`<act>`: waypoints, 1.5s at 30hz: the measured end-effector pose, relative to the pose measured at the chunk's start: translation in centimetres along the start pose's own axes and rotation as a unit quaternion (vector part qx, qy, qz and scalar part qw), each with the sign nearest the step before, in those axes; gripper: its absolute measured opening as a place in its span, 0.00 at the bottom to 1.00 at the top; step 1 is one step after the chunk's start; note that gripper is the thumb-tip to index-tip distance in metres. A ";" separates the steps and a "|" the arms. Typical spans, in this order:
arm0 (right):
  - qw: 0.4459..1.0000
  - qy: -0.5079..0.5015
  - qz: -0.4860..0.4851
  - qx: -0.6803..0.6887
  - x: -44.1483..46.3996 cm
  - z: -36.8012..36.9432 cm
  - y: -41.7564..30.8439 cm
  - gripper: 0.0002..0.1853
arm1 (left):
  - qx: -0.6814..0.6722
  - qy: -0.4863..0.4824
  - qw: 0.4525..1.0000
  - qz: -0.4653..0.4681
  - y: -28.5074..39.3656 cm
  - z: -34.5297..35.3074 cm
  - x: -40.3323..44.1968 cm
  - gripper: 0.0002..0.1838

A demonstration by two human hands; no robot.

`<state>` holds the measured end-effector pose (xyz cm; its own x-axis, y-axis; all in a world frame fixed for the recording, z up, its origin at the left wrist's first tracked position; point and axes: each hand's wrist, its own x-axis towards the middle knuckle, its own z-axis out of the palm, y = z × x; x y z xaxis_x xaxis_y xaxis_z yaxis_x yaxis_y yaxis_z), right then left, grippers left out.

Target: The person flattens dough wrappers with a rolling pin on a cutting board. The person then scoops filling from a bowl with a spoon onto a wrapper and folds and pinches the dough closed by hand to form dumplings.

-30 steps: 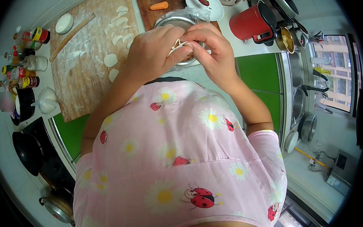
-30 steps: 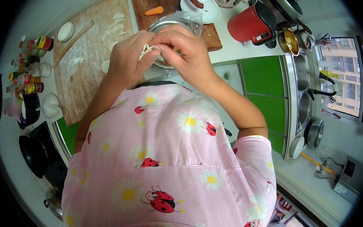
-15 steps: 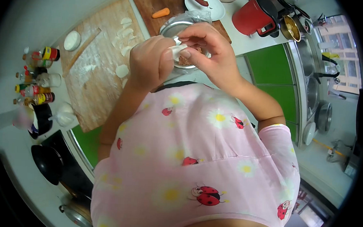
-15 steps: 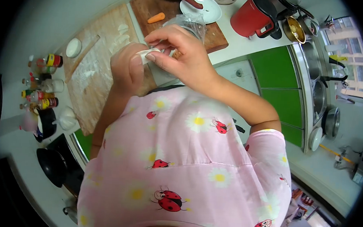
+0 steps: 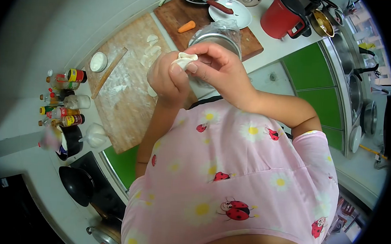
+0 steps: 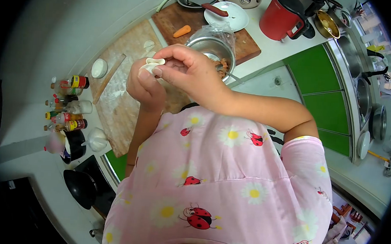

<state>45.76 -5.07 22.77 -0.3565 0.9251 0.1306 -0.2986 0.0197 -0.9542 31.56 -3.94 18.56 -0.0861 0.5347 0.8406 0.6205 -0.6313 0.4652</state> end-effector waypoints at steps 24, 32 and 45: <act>0.878 -0.013 -0.319 -0.357 1.4 -2.4 0.2 0.05 | -0.081 -0.069 0.993 -0.051 0.0 -0.2 -0.3 0.18; 0.882 0.051 -0.275 -0.380 2.2 -4.0 0.8 0.05 | -0.370 -0.181 0.829 -0.378 1.4 0.6 -0.1 0.13; 0.867 -0.008 -0.309 -0.392 3.1 -4.8 0.5 0.06 | -0.459 -0.163 0.769 -0.415 1.1 0.7 -0.3 0.14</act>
<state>48.78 -0.37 21.40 -0.3568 0.6408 0.6797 0.2539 0.7667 -0.5896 32.82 -4.43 18.61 0.1362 0.9852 0.1040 -0.3667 -0.0474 0.9291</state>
